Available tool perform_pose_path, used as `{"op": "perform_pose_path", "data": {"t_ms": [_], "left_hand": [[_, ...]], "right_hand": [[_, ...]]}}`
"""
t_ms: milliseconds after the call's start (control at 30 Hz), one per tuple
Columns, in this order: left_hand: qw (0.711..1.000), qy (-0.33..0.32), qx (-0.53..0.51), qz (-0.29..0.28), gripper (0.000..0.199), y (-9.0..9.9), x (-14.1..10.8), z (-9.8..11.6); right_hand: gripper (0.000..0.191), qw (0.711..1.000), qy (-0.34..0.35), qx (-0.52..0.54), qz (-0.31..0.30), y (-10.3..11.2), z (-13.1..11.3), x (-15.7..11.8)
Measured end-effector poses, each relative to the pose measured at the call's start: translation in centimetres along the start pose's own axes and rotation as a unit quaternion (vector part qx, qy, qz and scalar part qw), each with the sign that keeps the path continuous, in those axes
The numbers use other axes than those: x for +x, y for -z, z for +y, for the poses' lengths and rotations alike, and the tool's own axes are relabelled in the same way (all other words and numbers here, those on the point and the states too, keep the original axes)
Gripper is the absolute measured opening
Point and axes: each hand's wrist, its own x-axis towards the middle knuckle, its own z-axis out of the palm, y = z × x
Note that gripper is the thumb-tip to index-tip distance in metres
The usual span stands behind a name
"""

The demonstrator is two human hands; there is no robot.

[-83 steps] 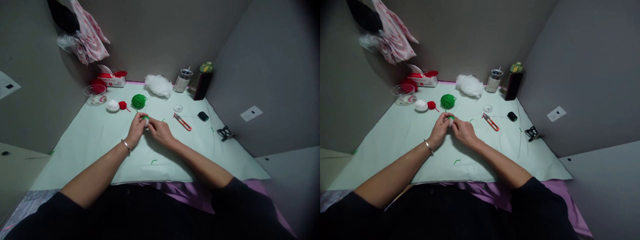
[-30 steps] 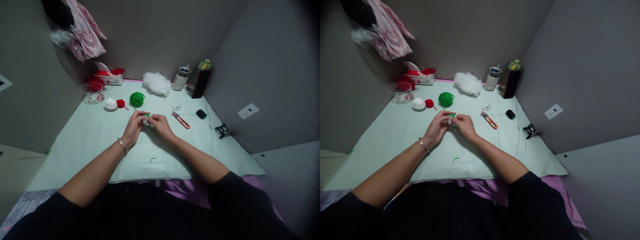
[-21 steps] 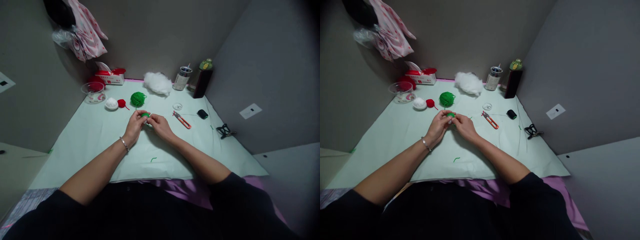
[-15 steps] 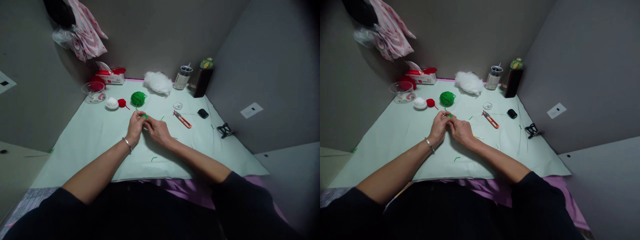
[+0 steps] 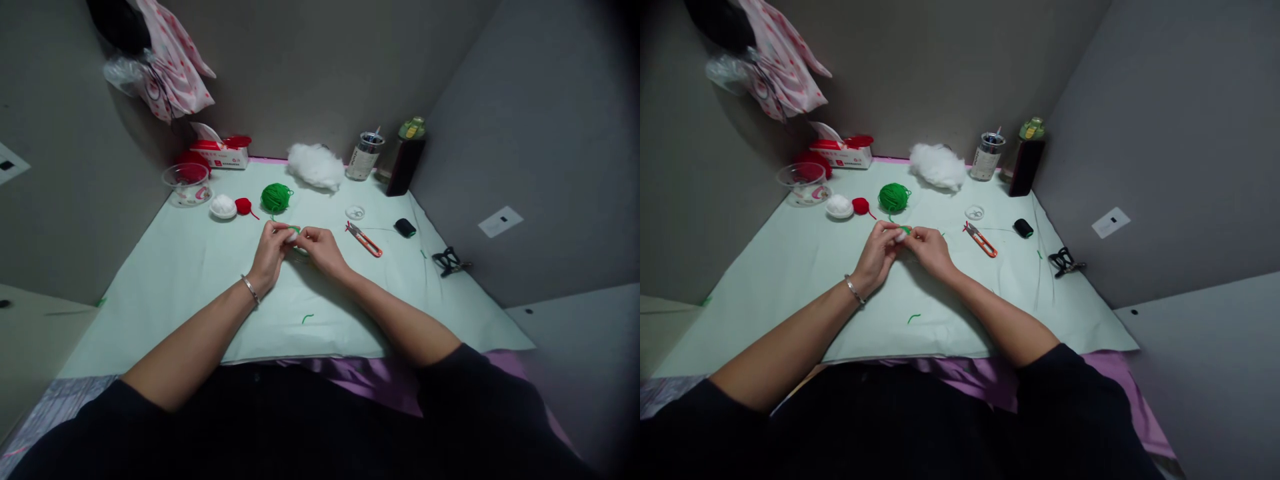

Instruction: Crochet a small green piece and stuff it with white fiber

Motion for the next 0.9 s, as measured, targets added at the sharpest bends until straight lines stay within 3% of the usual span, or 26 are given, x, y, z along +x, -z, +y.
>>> {"op": "perform_pose_path", "data": {"t_ms": [233,467,600,767,900], "left_hand": [[0.998,0.016,0.017,-0.053,0.021,0.3,0.0,0.1],[0.996,-0.047,0.07,-0.015,0.029,1.1,1.3,-1.3],[0.989,-0.109,0.101,0.004,0.024,1.2,1.8,-1.5],[0.981,-0.165,0.101,-0.009,0.025,0.7,1.4,-1.3],[0.981,-0.169,0.095,-0.031,0.027,0.6,0.9,-1.3]], "right_hand": [[0.045,0.999,-0.015,0.032,-0.01,1.1,-0.1,0.5],[0.016,0.999,0.023,-0.048,0.0,0.3,-1.2,-1.4],[0.011,0.998,0.035,-0.049,0.0,-0.4,-1.5,-2.0],[0.041,0.999,0.026,0.015,-0.015,0.0,-0.6,-0.5],[0.059,0.998,0.019,0.052,-0.015,0.3,0.0,0.5]]}}
